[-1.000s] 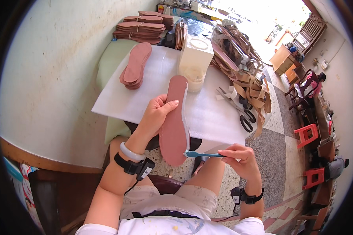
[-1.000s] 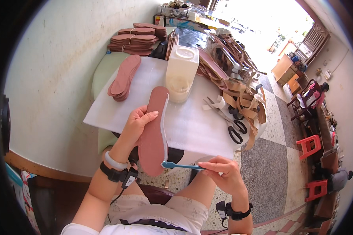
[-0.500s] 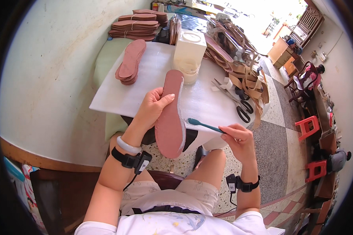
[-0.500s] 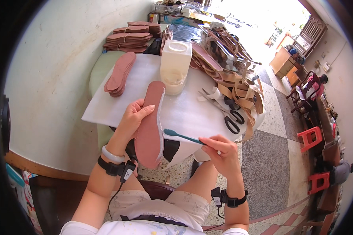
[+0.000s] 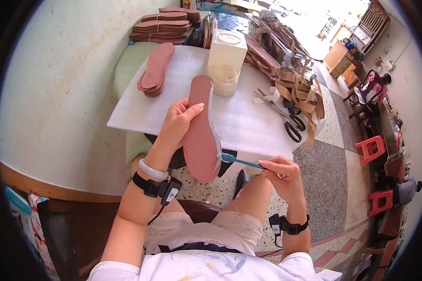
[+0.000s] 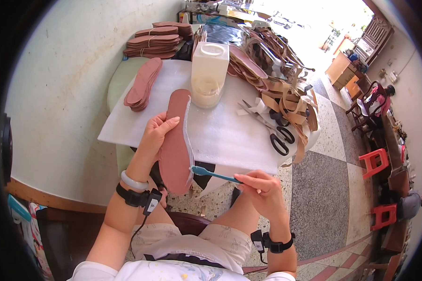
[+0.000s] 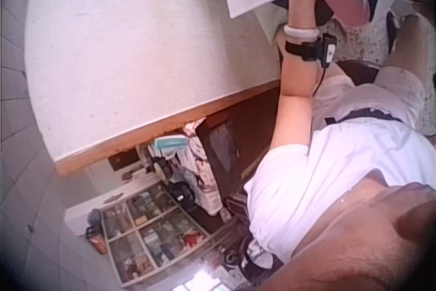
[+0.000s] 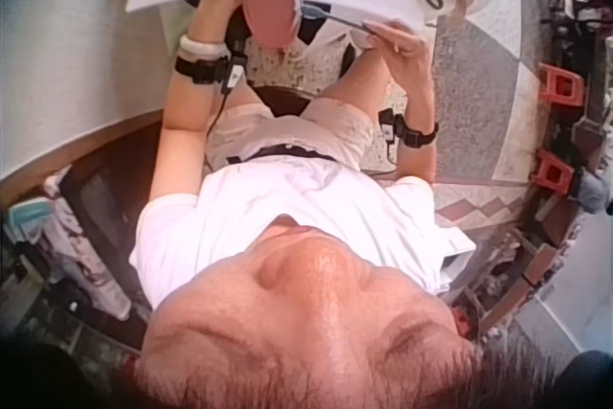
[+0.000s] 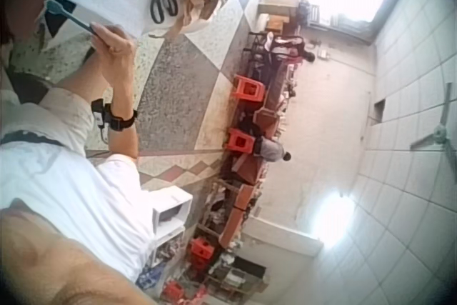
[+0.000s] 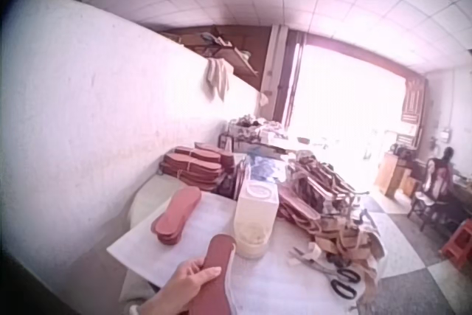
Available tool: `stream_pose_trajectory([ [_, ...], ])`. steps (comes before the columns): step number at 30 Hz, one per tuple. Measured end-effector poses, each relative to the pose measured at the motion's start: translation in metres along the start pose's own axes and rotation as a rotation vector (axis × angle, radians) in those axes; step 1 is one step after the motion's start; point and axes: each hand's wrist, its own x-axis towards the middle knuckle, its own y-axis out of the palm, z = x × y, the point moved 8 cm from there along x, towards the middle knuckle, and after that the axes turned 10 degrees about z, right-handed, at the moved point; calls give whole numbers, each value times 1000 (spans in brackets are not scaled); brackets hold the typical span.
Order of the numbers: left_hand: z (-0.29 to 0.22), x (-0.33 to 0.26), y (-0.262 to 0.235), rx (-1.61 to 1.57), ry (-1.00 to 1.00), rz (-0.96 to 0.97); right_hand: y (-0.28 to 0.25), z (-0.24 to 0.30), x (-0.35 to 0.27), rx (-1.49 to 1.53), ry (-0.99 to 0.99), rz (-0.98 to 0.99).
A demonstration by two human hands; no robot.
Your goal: The recorder applies glue to a shoe insole using a brush and then carefully attaches a lining or reinforcement piece to the edges of the insole.
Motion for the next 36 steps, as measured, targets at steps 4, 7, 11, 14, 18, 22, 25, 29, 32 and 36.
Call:
stream_pose_trajectory([
  [4, -3, 0, 1, -45, 27, -31, 7, 1, -18, -1, -10, -28],
  [7, -5, -1, 0, -66, 40, -37, 10, 8, -26, 5, -26, -59],
  [11, -19, -10, 2, -65, 126, -180, 9, 14, -37, -30, -74, -112],
  [14, -35, -17, 4, -22, 200, -176, 8, 19, -42, -50, -99, -138],
  [18, -44, -26, 8, 21, 290, -286, 7, 30, -43, -97, -126, -176],
  [22, -39, -31, 4, 73, 348, -359, 7, 37, -46, -158, -151, -207],
  [25, -41, -37, 16, 93, 409, -391, 9, 41, -47, -195, -186, -234],
  [29, -33, -43, 22, 46, 470, -379, 16, 36, -46, -45, -158, -303],
  [32, -31, -48, 28, -116, 521, -416, 16, 20, -49, 369, -97, -451],
  [36, -19, -54, 47, -322, 390, -344, 33, -10, -43, 773, 66, -586],
])
